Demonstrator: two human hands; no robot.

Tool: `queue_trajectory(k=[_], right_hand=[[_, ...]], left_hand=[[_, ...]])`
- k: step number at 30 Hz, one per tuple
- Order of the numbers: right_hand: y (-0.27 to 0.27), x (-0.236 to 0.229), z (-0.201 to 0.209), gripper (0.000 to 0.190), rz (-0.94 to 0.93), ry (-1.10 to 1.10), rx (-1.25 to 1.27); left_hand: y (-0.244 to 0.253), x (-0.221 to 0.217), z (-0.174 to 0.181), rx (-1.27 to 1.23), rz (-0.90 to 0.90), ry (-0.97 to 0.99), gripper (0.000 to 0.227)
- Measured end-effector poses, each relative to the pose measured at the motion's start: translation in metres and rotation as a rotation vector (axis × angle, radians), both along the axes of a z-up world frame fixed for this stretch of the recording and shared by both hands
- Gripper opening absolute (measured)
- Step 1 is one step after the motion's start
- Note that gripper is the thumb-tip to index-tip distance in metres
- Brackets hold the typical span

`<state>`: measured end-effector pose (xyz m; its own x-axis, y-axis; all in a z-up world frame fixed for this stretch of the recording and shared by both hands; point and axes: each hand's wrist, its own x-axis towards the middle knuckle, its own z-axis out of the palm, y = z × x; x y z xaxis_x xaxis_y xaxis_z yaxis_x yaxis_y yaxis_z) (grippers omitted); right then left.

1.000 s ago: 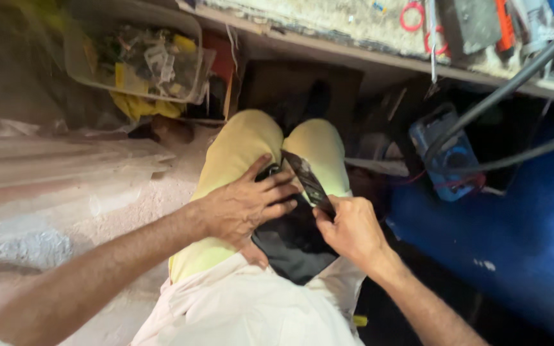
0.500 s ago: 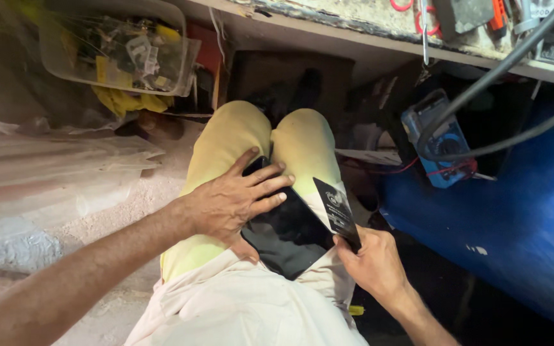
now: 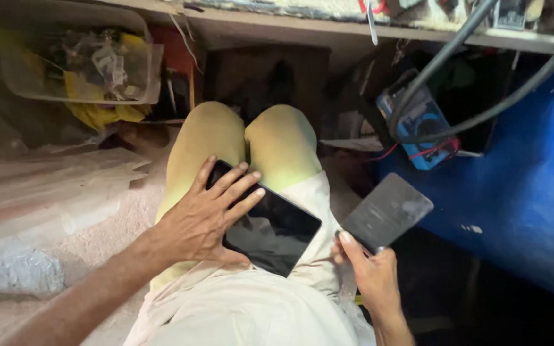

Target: The person applies a screen protector to a tablet. They use a plastic card to smooth the surface, spray liquid from a yellow bottle, and wipe the screen with their fingers.

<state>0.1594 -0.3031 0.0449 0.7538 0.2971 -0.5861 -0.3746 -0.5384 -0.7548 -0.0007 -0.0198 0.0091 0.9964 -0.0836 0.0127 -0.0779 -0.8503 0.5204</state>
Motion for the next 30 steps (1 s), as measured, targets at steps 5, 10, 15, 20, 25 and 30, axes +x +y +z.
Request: queue_trajectory(k=[5,10,15,20,25,30], right_hand=[[0.016,0.002,-0.012,0.018,0.000,-0.020,0.109],[0.022,-0.002,-0.016,0.017,-0.046,-0.007,0.079],[0.025,-0.006,-0.024,0.017,-0.061,-0.030,0.109],[0.024,-0.007,-0.028,0.018,-0.065,-0.033,0.065],[0.027,-0.011,-0.024,0.016,0.046,-0.197,0.004],[0.027,-0.013,-0.021,0.014,-0.039,-0.152,0.059]], left_hand=[[-0.017,0.010,0.003,-0.090,-0.025,0.033,0.128],[-0.022,0.014,0.001,-0.050,-0.046,0.052,0.129],[-0.022,0.014,-0.002,-0.056,-0.052,0.062,0.125],[-0.025,0.013,-0.005,-0.031,-0.048,0.070,0.123],[-0.026,0.010,-0.007,-0.037,-0.032,0.058,0.122],[-0.026,0.011,-0.009,-0.030,-0.035,0.044,0.122]])
